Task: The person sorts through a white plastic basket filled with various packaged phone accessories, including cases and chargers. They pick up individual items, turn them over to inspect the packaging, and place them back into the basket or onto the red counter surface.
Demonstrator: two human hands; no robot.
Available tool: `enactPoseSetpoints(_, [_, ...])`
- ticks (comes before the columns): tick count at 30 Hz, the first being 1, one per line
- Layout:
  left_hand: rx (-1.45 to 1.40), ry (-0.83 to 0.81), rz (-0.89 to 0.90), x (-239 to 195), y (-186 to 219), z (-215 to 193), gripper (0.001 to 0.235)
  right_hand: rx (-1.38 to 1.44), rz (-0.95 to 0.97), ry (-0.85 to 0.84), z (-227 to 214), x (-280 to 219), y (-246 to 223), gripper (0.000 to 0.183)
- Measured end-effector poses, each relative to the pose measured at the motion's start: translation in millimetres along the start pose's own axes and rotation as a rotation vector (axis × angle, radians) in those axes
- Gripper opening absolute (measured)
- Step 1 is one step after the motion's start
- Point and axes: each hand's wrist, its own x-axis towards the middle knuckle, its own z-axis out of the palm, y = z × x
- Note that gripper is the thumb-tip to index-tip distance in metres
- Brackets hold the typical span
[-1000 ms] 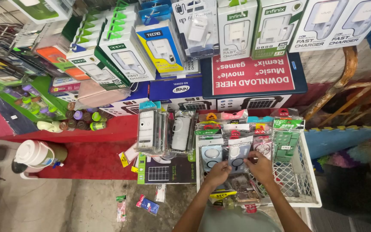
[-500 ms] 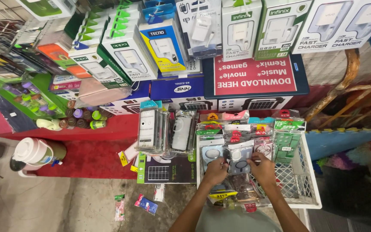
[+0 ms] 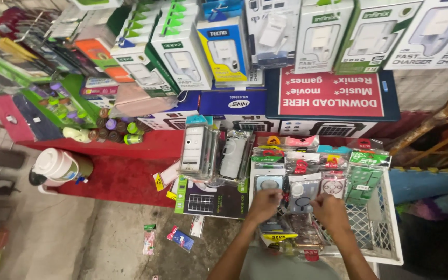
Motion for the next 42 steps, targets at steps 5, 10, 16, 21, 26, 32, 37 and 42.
enactPoseSetpoints(5, [-0.071,0.472,0.090,-10.0,4.4,-52.8,0.027,0.322,-0.218,-0.303,-26.0,-24.5,-84.2,0.027])
enactPoseSetpoints(10, [0.246,0.601,-0.021,0.0,-39.4,-88.6,0.064,0.488,-0.408,-0.508,19.8,-14.0,-163.7,0.041])
enactPoseSetpoints(16, [0.273,0.436,0.025,0.9,-59.2,-94.3,0.091,0.535,-0.249,-0.510,136.4,44.6,-200.4,0.062])
enactPoseSetpoints(21, [0.489,0.434,0.041,-4.8,-71.7,-89.3,0.086,0.321,-0.323,-0.329,217.6,83.9,-166.6,0.063])
enactPoseSetpoints(26, [0.418,0.449,-0.048,-19.7,-29.1,-100.1,0.093,0.398,-0.172,-0.331,150.9,36.0,-218.5,0.075])
enactPoseSetpoints(32, [0.359,0.487,0.160,-18.4,-46.4,-100.5,0.065,0.629,0.049,-0.383,130.1,18.4,-242.8,0.089])
enactPoseSetpoints(37, [0.165,0.426,0.084,-17.5,-29.3,-103.8,0.066,0.659,0.165,-0.404,102.3,3.4,-264.7,0.094])
enactPoseSetpoints(42, [0.132,0.438,0.211,-7.0,-55.7,-93.9,0.070,0.756,0.111,-0.377,123.7,17.3,-247.3,0.077])
